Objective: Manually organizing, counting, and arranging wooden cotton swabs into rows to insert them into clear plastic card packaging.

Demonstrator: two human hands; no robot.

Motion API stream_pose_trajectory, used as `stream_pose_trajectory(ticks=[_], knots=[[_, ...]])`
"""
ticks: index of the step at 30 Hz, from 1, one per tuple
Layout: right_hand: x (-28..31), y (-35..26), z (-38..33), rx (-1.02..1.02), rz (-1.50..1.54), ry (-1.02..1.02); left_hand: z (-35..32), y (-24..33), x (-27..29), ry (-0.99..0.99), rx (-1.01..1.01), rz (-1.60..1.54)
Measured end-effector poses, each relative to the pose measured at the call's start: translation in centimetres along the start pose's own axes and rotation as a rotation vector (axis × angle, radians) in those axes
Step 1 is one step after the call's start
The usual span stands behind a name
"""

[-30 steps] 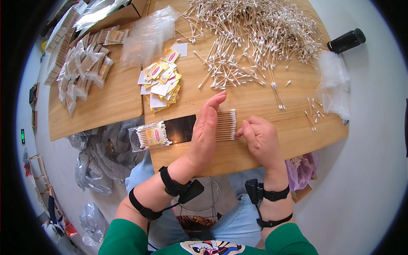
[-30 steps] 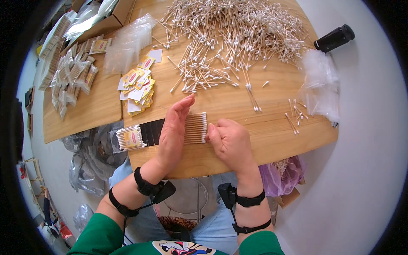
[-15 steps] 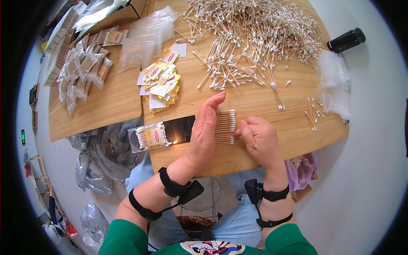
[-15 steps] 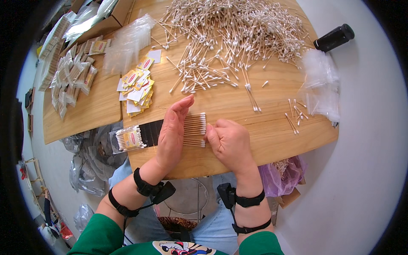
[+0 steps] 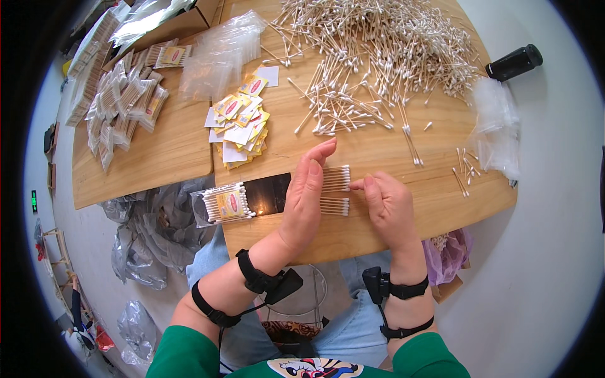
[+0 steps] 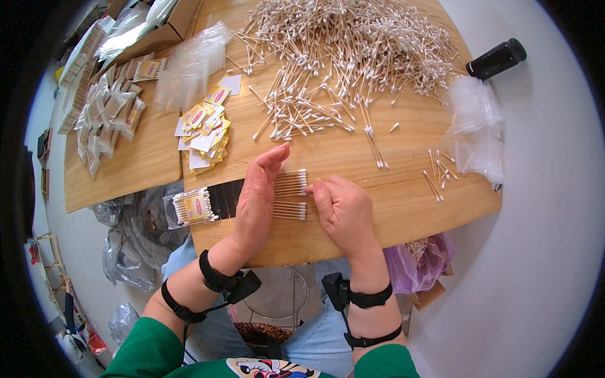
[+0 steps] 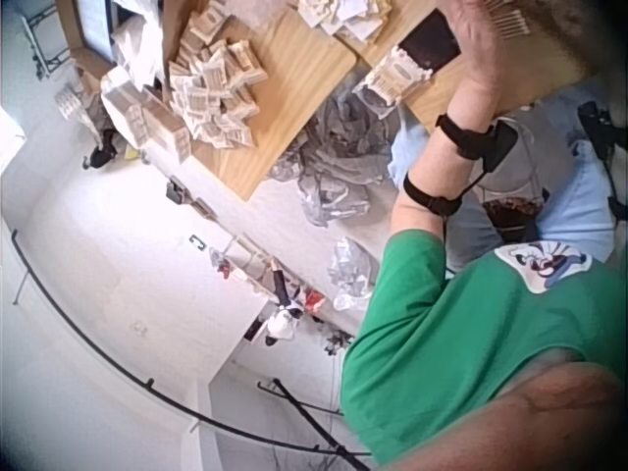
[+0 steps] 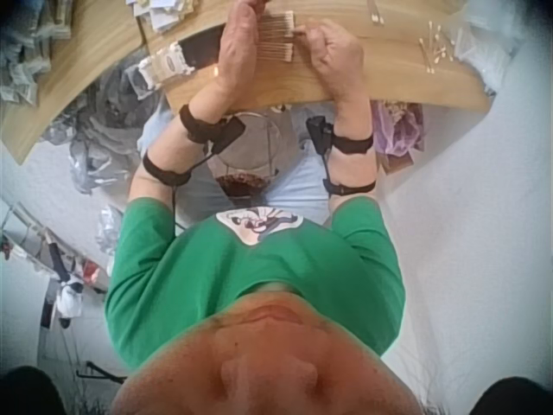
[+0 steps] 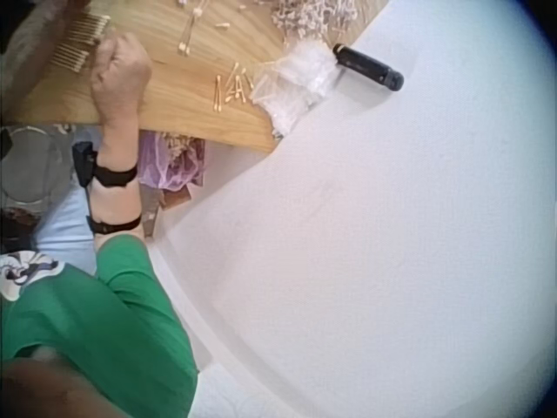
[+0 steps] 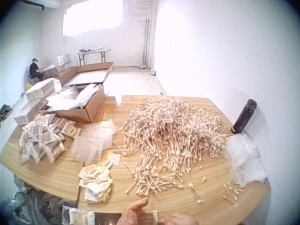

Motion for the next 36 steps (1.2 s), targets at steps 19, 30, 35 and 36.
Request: stream_pose_trajectory(ticks=[19, 30, 35, 36], knots=[[-0.2, 0.0, 0.4, -0.024, -0.051, 0.022, 0.1, 0.3, -0.2, -0.003, -0.007, -0.011], [-0.4, 0.0, 0.6, -0.008, -0.091, 0.056, 0.1, 0.4, -0.4, 0.001, 0.012, -0.007], [-1.1, -1.0, 1.2, 0.089, -0.207, -0.017, 0.0, 0.6, 0.3, 0.013, 0.014, 0.051], [-1.2, -2.1, 1.3, 0.244, -0.216, 0.008, 0.0, 0.7, 0.0, 0.009, 0.009, 0.058]])
Point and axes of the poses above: each hand's wrist, its own z-axis towards the middle knuckle, its own x-axis out of the back of the hand, y = z × x, the point moved 7 cm from there along z, towards the middle knuckle, and after that the axes turned 3 degrees about -y, right-handed, at the moved point
